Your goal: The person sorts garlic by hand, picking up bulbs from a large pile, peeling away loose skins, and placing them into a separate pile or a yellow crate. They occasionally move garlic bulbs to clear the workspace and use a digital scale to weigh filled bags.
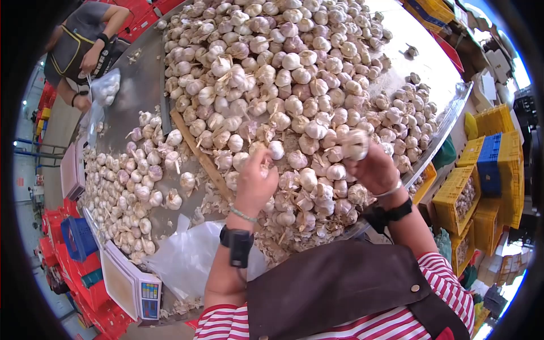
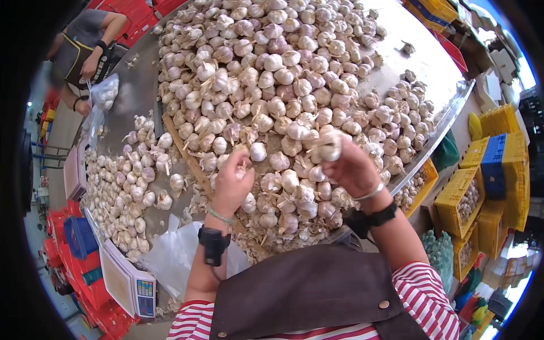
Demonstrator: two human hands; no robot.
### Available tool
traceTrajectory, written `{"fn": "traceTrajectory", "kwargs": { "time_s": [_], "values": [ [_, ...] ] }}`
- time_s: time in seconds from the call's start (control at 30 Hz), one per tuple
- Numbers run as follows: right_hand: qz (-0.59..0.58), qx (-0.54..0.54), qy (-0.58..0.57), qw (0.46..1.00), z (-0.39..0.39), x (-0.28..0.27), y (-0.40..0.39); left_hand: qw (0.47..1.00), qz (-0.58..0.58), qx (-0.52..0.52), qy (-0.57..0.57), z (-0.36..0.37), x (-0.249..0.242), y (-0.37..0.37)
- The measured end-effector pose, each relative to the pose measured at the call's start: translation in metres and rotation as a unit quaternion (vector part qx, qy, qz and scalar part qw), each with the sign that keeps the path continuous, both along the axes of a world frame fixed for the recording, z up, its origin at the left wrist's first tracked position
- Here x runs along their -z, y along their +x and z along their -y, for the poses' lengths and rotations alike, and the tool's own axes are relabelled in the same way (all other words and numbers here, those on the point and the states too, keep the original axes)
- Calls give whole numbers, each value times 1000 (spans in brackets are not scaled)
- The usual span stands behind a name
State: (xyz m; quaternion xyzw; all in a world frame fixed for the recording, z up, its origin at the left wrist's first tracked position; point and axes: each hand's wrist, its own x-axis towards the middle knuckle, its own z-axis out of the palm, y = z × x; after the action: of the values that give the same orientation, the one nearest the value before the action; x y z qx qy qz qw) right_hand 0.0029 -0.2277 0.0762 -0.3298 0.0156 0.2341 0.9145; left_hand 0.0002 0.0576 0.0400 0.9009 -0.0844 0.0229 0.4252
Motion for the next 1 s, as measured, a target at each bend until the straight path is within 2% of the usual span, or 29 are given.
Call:
{"fn": "traceTrajectory", "kwargs": {
  "time_s": [0.03,0.07,0.1,0.13,0.17,0.23,0.3,0.33,0.4,0.43,0.47,0.5,0.53,0.57,0.6,0.63,0.67,0.7,0.77,0.8,0.87,0.9,0.93,0.97,1.0],
  "values": [
    [-18,63,-11,998,17,-9,-11,1000,0,4,-2,4,2,8],
    [-24,141,-14,990,47,7,-20,992,41,28,117,8,6,16],
    [-37,219,-7,975,62,-1,-26,967,83,51,234,12,9,23],
    [-28,246,-4,969,94,6,-35,953,2,94,287,18,5,30],
    [-27,279,39,959,129,18,-46,954,3,97,285,23,7,34],
    [-2,325,38,945,182,24,-67,936,-8,125,328,33,17,42],
    [-132,487,217,835,220,24,-84,926,-9,138,350,43,31,53],
    [-131,488,218,835,226,26,-84,930,-22,137,340,44,34,57],
    [-101,417,264,864,210,13,-69,945,-41,135,296,38,25,59],
    [-19,350,225,909,186,10,-52,943,-41,139,300,35,18,56],
    [49,292,97,950,153,4,-38,985,-141,89,55,31,13,52],
    [15,264,-62,962,117,-10,-25,953,-232,29,-192,25,11,48],
    [-19,212,-267,940,85,-21,-9,887,-310,12,-343,14,11,43],
    [32,102,-437,893,53,-29,5,889,-311,10,-335,9,7,33],
    [152,26,-536,830,37,0,20,752,-384,22,-535,2,0,21],
    [301,-34,-679,669,13,-5,32,569,-428,30,-701,-5,-5,10],
    [352,-84,-706,609,-5,2,44,530,-433,23,-728,-10,-7,0],
    [378,-88,-741,548,-25,10,53,431,-451,27,-781,-11,-14,-11],
    [394,-143,-789,450,-50,27,70,394,-432,-9,-811,-10,-19,-30],
    [400,-144,-784,453,-57,35,81,379,-422,-17,-823,-9,-23,-37],
    [369,-251,-790,420,-62,41,96,367,-411,-32,-834,-8,-27,-44],
    [372,-255,-789,417,-60,39,95,351,-407,-42,-842,-8,-26,-47],
    [336,-206,-752,528,-54,36,94,371,-397,-34,-839,-9,-21,-50],
    [295,-153,-705,627,-45,27,95,364,-395,-30,-843,-10,-15,-53],
    [226,-143,-597,757,-37,13,93,387,-402,-27,-829,-12,-8,-56]
  ]
}}
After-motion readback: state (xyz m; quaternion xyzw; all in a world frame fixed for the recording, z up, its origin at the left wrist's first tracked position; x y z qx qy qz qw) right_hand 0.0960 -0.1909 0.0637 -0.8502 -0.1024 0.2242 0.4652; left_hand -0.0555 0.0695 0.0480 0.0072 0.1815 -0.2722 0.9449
